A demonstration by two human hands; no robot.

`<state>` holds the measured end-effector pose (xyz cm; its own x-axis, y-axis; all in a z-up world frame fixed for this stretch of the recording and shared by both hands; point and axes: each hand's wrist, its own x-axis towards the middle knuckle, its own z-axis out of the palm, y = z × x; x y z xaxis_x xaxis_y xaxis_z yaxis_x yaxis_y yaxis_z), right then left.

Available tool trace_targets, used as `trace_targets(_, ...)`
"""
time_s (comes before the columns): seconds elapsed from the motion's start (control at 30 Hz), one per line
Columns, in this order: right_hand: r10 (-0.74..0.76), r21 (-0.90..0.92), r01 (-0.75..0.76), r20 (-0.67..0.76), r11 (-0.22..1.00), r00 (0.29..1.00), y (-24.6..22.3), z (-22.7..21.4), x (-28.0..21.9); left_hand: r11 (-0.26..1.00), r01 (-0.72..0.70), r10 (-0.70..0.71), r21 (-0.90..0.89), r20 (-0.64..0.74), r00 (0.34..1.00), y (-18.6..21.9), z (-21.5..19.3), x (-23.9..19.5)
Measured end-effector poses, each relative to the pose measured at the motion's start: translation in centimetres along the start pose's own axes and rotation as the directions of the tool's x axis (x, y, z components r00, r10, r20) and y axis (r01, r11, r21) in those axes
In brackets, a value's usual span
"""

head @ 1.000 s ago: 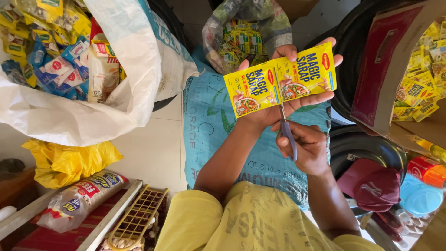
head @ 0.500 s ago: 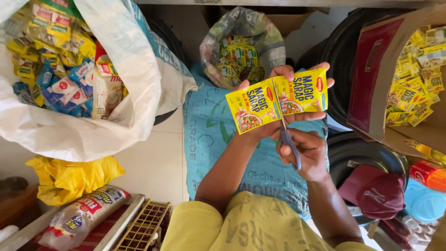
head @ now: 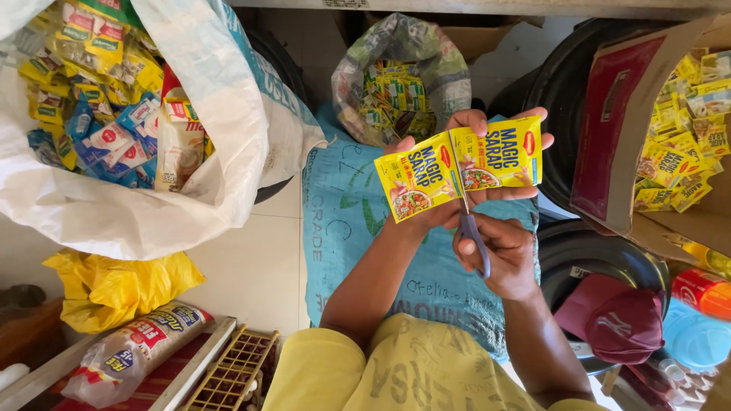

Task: Cutting connected seasoning packets into individual sachets using scissors.

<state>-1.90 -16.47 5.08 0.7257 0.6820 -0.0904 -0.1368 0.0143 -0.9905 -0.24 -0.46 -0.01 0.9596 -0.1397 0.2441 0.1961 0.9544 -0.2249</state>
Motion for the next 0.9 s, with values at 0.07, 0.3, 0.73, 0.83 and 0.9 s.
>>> trace_targets(0.07,0.001,0.02,-0.001,-0.004,1.0,1.0,0.1,0.1,-0.1,1.0,-0.002,0.002,0.005,-0.005,1.0,0.0,0.2,0.0)
trace_targets(0.3,0.018,0.002,-0.018,-0.007,1.0,1.0,0.2,-0.1,-0.1,1.0,0.0,0.0,0.023,-0.004,1.0,0.1,0.4,0.1)
trace_targets(0.73,-0.008,0.001,0.008,-0.047,1.0,0.999,0.5,-0.1,0.1,0.997,0.003,-0.007,0.081,0.041,0.999,-0.7,-1.3,0.2)
trace_targets(0.83,0.009,0.155,-0.002,-0.044,0.988,0.999,1.1,-0.3,-0.2,0.999,-0.048,0.047,-0.024,-0.055,0.997,-0.4,-1.5,0.0)
trace_targets(0.9,0.03,0.044,-0.027,-0.065,0.999,0.997,1.5,-0.5,-0.6,0.986,-0.165,0.165,0.006,-0.047,0.985,-0.1,-2.1,-0.1)
